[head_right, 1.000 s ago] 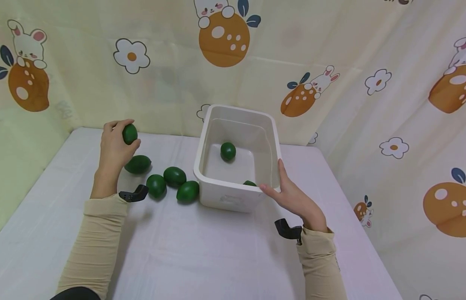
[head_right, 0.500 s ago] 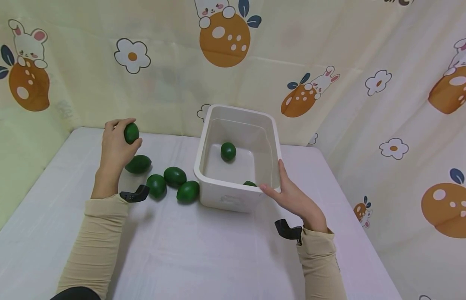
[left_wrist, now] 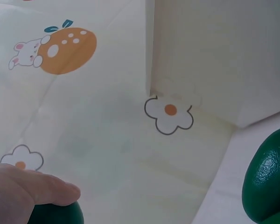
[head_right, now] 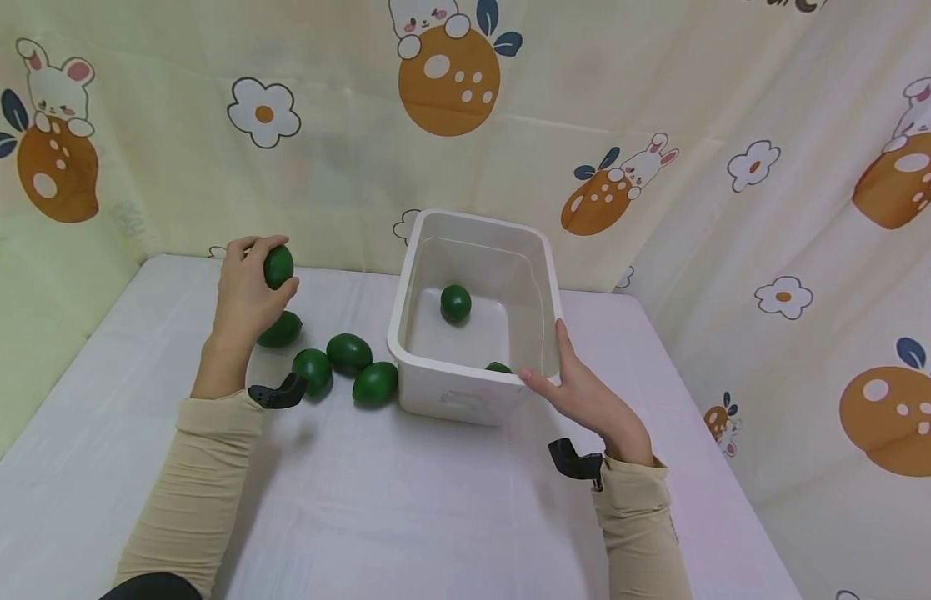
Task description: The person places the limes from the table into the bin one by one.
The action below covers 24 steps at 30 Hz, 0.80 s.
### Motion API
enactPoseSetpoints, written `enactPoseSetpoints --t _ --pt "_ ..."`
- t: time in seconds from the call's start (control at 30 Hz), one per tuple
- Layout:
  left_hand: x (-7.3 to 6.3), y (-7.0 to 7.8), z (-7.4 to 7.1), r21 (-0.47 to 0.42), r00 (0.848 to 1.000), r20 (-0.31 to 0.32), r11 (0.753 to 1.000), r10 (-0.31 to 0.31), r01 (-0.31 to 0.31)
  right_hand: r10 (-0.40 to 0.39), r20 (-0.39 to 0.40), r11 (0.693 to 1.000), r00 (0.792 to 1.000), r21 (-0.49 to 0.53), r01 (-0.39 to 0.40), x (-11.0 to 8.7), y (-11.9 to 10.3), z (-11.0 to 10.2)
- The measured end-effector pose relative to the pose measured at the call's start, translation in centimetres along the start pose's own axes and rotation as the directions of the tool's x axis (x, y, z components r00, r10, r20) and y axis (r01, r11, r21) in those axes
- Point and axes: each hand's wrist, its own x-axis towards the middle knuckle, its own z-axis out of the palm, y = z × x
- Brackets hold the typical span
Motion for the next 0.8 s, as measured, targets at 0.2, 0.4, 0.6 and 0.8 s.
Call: enactPoseSetpoints --t 0.2,0.4,0.6,0.8 --pt "0.0 0.1 0.2 -0.003 1.0 -0.008 1.0 0.007 -0.007 -0.004 0.0 1.0 1.0 -0.004 0.004 0.1 0.1 0.0" --pt "-0.1 0.4 0.3 -0.012 0.999 -0.014 0.999 0.032 -0.032 -0.006 -0.003 1.0 1.0 -0.007 0.006 0.1 0.0 0.0" --pt "-0.3 0.7 0.2 -0.017 0.998 -0.021 0.998 0.058 -0.058 -0.008 -0.004 1.0 1.0 -0.003 0.008 0.1 -0.1 0.1" --pt "-0.5 1.1 0.2 -0.019 0.997 -0.028 0.997 0.076 -0.077 -0.009 -0.003 1.0 1.0 0.002 0.009 0.1 0.0 0.1"
